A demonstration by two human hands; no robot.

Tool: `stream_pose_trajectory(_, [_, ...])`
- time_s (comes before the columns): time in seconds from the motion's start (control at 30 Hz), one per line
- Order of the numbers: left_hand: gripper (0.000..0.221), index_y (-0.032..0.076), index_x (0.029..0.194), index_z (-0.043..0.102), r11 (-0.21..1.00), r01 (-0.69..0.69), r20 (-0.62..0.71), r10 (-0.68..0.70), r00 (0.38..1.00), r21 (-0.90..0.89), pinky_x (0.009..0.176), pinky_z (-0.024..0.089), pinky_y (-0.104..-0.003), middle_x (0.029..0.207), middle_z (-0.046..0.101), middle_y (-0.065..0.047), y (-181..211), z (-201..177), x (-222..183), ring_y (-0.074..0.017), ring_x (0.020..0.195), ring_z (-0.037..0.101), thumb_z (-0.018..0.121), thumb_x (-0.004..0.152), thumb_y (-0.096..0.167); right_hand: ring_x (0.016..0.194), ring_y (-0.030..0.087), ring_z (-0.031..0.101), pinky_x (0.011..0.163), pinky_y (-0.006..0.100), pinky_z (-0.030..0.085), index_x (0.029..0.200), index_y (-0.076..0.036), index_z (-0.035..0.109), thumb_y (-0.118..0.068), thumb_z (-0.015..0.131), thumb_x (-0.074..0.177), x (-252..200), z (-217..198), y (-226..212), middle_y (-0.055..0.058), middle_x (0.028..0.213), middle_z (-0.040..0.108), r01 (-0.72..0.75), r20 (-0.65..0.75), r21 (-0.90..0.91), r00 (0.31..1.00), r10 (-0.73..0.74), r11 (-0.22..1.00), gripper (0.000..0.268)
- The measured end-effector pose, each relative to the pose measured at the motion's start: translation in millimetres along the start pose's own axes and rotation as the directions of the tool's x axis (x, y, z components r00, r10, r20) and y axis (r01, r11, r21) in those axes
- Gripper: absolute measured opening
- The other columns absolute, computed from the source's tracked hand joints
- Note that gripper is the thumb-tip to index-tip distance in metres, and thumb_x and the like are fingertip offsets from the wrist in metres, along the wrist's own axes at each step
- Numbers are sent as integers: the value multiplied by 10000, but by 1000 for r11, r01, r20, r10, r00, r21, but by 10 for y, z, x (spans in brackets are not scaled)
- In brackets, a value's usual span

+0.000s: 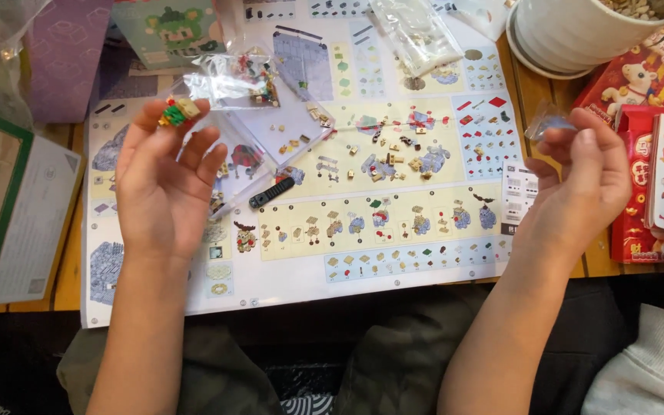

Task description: Assembling a small building block toy set following printed instructions on a wooden table.

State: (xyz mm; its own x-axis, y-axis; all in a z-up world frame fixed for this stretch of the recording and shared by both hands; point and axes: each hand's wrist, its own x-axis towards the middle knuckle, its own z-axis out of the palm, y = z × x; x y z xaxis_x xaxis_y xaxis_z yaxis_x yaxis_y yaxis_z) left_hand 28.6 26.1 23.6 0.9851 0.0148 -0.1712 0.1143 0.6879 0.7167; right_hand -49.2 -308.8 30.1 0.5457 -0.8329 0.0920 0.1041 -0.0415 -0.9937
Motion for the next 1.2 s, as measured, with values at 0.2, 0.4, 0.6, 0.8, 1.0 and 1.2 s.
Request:
stream_pose_trajectory(0.2, [208,107,1083,600,1000,-26,43,25,999,12,813,614,-333,1180,672,-208,-2,-73,8,-247,909,697,576,893,26,968,120,633,763,236,530,1103,-161,634,-184,589,1031,-72,96,138,22,1048,654,399,168,-107,910,-378,911,88])
stream_pose_trajectory(0.4, [250,39,1053,580,1000,-5,95,3,995,26,788,628,-331,1127,643,-239,-105,101,-63,-242,866,675,437,913,-110,903,264,525,823,432,379,954,-208,785,-291,785,838,-544,529,358,27,915,574,810,771,-357,537,-342,466,142])
stream_pose_trajectory(0.6, [179,28,1071,606,997,80,260,-77,963,-1,823,621,-337,1183,650,-268,-416,105,-133,-305,959,701,576,909,-42,832,287,485,643,420,344,889,-220,776,-236,763,868,-735,686,468,-6,886,574,861,753,-437,509,-418,261,30])
stream_pose_trajectory(0.8, [226,37,1108,586,993,76,282,-99,954,92,879,612,-381,1192,639,-215,-623,139,-232,-309,1049,687,597,884,62,822,205,560,744,325,440,884,-128,777,-147,778,824,-804,744,193,47,780,644,686,719,-504,670,-186,525,63])
stream_pose_trajectory(1.0, [199,7,1040,642,973,56,279,-120,953,225,890,603,-377,1219,623,-209,-684,226,-304,-295,1067,677,658,852,71,743,128,630,714,259,522,931,-114,732,-81,826,776,-821,694,14,73,828,744,28,549,-235,829,109,972,184])
stream_pose_trajectory(1.2, [203,-6,1044,662,968,9,290,-84,953,250,897,594,-378,1251,621,-205,-754,272,-312,-278,1081,672,673,864,88,741,102,654,765,227,530,987,-40,692,-75,785,773,-905,672,-64,136,850,764,-277,561,-160,764,319,947,236])
